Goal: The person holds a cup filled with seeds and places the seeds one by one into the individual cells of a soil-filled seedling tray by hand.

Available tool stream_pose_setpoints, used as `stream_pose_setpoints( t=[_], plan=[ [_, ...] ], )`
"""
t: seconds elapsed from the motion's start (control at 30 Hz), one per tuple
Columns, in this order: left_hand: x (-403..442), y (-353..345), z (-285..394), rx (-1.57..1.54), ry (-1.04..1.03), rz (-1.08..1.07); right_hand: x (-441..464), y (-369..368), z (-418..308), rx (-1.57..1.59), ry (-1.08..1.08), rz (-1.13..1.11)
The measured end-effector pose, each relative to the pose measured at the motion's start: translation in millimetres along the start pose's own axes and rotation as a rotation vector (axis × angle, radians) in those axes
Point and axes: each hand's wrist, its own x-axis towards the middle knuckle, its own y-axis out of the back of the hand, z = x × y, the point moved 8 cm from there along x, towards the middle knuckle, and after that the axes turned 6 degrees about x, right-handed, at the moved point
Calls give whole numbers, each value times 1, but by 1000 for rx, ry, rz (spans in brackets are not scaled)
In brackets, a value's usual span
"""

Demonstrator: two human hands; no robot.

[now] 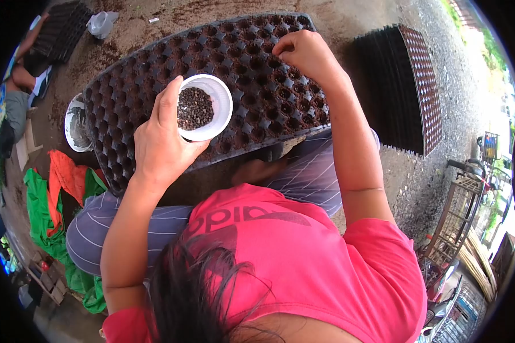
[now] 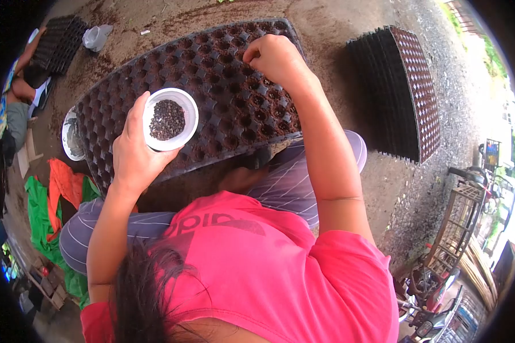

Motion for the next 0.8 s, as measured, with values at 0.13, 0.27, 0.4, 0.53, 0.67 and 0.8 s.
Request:
stream_pose_setpoints(
  t=[0.13, 0.27, 0.4, 0.53, 0.67, 0.8],
  plan=[
    [4, 2, 0, 5, -10, 8, 3, -1, -2, -15, -50, -70],
    [5, 2, 1, 17, -41, 11, 6, -5, 2, 14, -30, -81],
    [4, 2, -1, 23, -21, 0, 9, -8, 4, 23, -17, -94],
    [4, 2, -3, 8, 17, -8, 12, -10, 0, 43, -33, -159],
    [4, 3, -3, -7, 26, -18, 16, -13, 4, -14, -37, -185],
    [4, 2, -5, -14, 38, -23, 22, -6, 0, 10, -38, -100]
  ],
)
